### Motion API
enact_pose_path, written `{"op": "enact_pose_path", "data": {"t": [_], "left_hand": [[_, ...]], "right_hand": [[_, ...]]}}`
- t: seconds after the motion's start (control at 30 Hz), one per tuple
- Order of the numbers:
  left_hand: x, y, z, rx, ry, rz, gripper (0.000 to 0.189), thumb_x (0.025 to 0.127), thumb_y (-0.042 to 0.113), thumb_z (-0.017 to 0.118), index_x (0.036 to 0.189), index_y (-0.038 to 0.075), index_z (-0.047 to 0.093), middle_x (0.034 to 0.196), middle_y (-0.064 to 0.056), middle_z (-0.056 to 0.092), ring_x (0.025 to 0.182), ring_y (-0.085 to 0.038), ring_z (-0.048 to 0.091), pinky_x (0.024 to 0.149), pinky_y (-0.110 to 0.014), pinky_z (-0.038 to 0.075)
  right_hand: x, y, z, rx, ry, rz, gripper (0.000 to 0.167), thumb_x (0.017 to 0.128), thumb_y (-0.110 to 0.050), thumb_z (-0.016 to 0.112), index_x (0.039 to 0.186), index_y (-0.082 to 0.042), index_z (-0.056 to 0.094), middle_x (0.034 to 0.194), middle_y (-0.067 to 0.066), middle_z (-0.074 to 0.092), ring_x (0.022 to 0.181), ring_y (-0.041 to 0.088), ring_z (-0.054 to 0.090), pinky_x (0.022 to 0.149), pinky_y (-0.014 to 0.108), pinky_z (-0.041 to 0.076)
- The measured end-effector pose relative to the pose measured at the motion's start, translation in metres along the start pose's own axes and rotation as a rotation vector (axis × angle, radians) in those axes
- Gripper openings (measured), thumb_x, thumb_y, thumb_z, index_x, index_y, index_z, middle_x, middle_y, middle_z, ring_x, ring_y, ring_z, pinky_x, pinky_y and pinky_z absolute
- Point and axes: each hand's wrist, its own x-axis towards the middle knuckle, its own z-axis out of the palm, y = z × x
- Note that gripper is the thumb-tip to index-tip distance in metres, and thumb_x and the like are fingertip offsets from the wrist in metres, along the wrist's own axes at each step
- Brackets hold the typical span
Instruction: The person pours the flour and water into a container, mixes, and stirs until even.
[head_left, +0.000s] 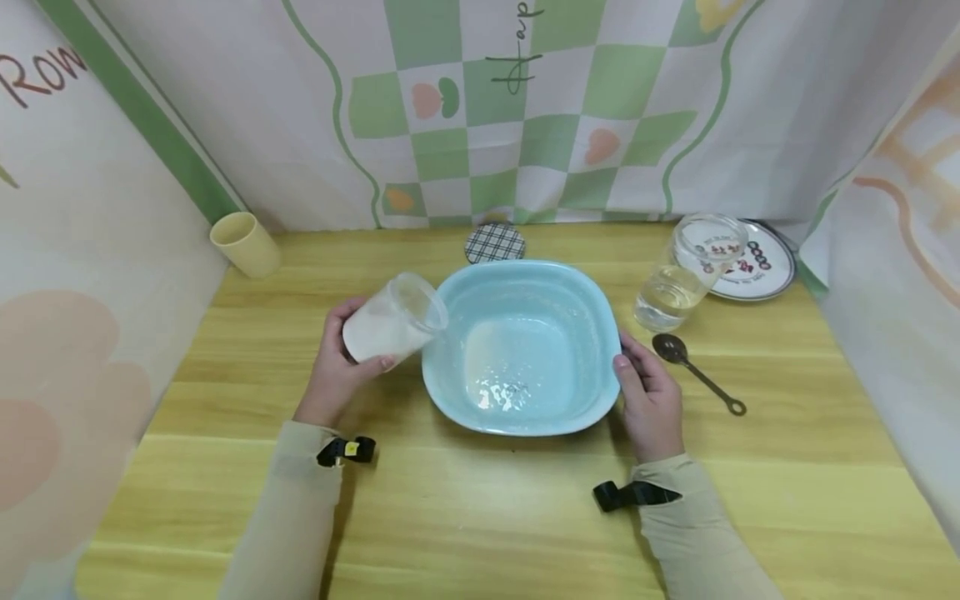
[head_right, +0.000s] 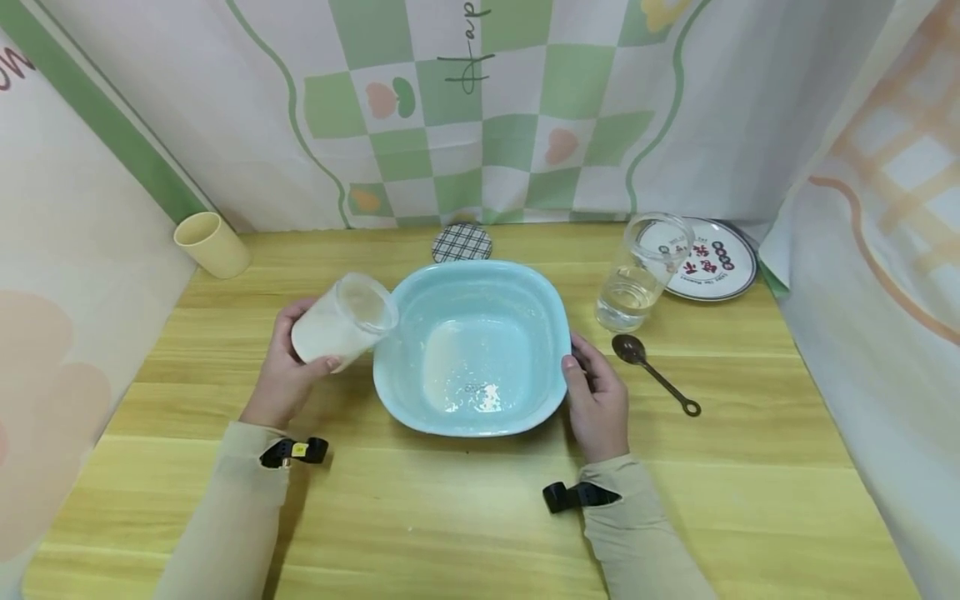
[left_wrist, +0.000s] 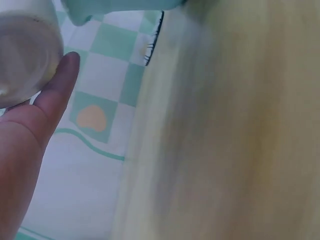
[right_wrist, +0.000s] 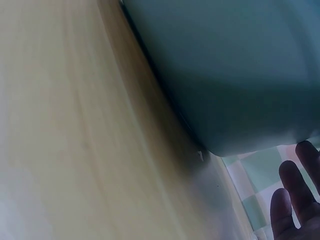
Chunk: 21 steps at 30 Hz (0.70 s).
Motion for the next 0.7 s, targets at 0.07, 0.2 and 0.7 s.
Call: {"op": "enact_pose_path", "data": {"t": [0.07,0.2,0.7], "left_hand": [[0.001,0.004,-0.001,-0.005,-0.002,0.008,0.083,0.076,-0.012,0.075,0.144,0.01,0.034,0.141,-0.006,0.042,0.122,-0.026,0.044,0.092,-0.027,0.052],[0.002,0.013,0.0,0.048,-0.032,0.015,0.079,0.077,-0.007,0.078,0.142,0.015,0.039,0.14,-0.008,0.043,0.12,-0.027,0.047,0.091,-0.029,0.054],[0.009,0.042,0.017,0.286,-0.218,0.0,0.084,0.077,0.009,0.087,0.145,0.018,0.041,0.136,-0.005,0.049,0.113,-0.029,0.052,0.093,-0.04,0.052]], "right_hand": [[0.0,0.0,0.0,-0.006,0.002,0.002,0.035,0.102,-0.013,0.056,0.136,-0.002,0.06,0.111,-0.005,0.07,0.102,0.011,0.065,0.087,0.017,0.053],[0.0,0.001,0.001,-0.008,0.008,0.006,0.035,0.102,-0.012,0.056,0.136,-0.001,0.061,0.11,-0.007,0.069,0.102,0.011,0.064,0.087,0.016,0.052],[0.001,0.001,0.0,-0.047,0.009,0.014,0.036,0.102,-0.015,0.058,0.135,-0.001,0.061,0.113,-0.001,0.069,0.103,0.009,0.064,0.087,0.015,0.052]]}}
